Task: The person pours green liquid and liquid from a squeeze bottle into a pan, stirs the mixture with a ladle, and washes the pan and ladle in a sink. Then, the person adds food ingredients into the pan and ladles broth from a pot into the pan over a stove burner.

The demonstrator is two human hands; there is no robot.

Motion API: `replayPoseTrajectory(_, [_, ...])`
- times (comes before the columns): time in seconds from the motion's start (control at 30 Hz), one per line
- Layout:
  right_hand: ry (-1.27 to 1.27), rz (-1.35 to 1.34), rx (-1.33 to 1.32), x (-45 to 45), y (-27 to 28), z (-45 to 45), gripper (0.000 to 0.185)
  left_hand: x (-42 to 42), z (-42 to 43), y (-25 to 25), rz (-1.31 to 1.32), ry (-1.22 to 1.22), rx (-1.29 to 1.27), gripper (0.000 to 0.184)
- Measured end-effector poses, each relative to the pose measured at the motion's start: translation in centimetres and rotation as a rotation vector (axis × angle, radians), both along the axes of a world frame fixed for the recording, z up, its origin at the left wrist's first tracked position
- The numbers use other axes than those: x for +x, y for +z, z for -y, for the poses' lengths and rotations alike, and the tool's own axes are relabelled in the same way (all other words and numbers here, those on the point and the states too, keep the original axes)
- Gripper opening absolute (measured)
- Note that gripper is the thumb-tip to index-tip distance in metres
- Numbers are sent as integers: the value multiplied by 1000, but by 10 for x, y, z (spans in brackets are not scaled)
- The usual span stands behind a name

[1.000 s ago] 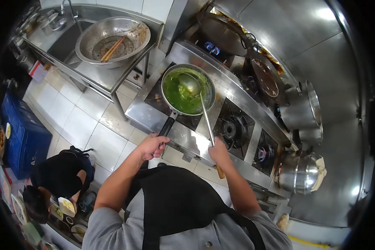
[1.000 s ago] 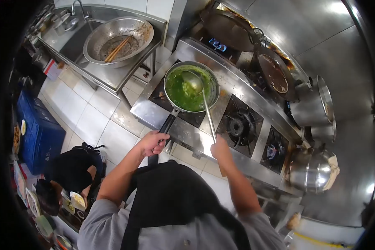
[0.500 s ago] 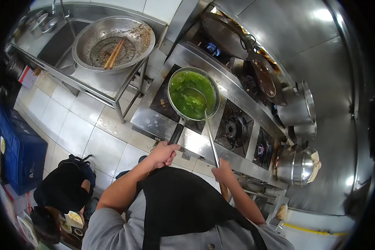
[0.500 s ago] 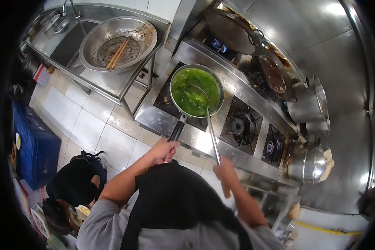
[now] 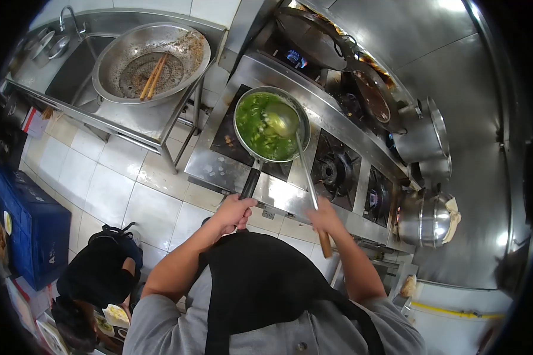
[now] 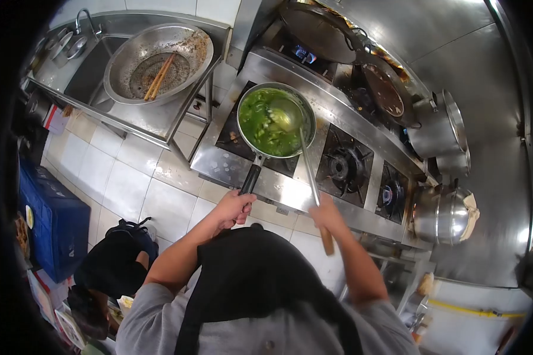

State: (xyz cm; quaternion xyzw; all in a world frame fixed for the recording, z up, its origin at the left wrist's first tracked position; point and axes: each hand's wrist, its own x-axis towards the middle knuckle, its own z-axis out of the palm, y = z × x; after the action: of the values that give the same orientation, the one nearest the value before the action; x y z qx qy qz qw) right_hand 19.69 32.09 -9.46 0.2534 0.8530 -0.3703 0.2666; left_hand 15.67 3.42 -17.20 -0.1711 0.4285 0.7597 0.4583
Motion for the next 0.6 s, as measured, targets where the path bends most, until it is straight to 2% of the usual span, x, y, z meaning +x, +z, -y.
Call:
replayPoseTrajectory(0.1, [128, 65, 156, 19, 23, -4, 24, 1, -1, 0, -37, -8, -22, 25])
replayPoseTrajectory(0.17, [30, 149, -16, 5, 19, 0, 26, 1, -2, 0, -48, 13, -14, 26])
replayPoseTrajectory(0.27, [-43, 53, -32, -25, 2, -1, 26, 0, -2, 2, -22, 8, -6, 25])
replayPoseTrajectory(0.3, [63, 5, 62, -16, 19, 4, 29, 2, -2, 3, -23, 9, -11, 25])
replayPoseTrajectory(0.33, [71, -2, 57, 1, 18, -1, 29, 2, -1, 4, -30, 3, -18, 24])
replayPoseTrajectory(0.4, [168, 19, 205, 31, 20, -13, 30, 2, -1, 5, -36, 11, -25, 23])
replayPoseTrajectory(0.53, [89, 90, 11, -23, 5, -5, 26, 2, -3, -1, -28, 27, -8, 23])
replayPoseTrajectory(0.57, [96, 34, 45, -31, -13, -14, 24, 2, -3, -2, -16, 29, 4, 24])
replayPoseTrajectory(0.6, [98, 31, 44, -22, -7, -15, 24, 3, -3, -1, -18, 31, 2, 24])
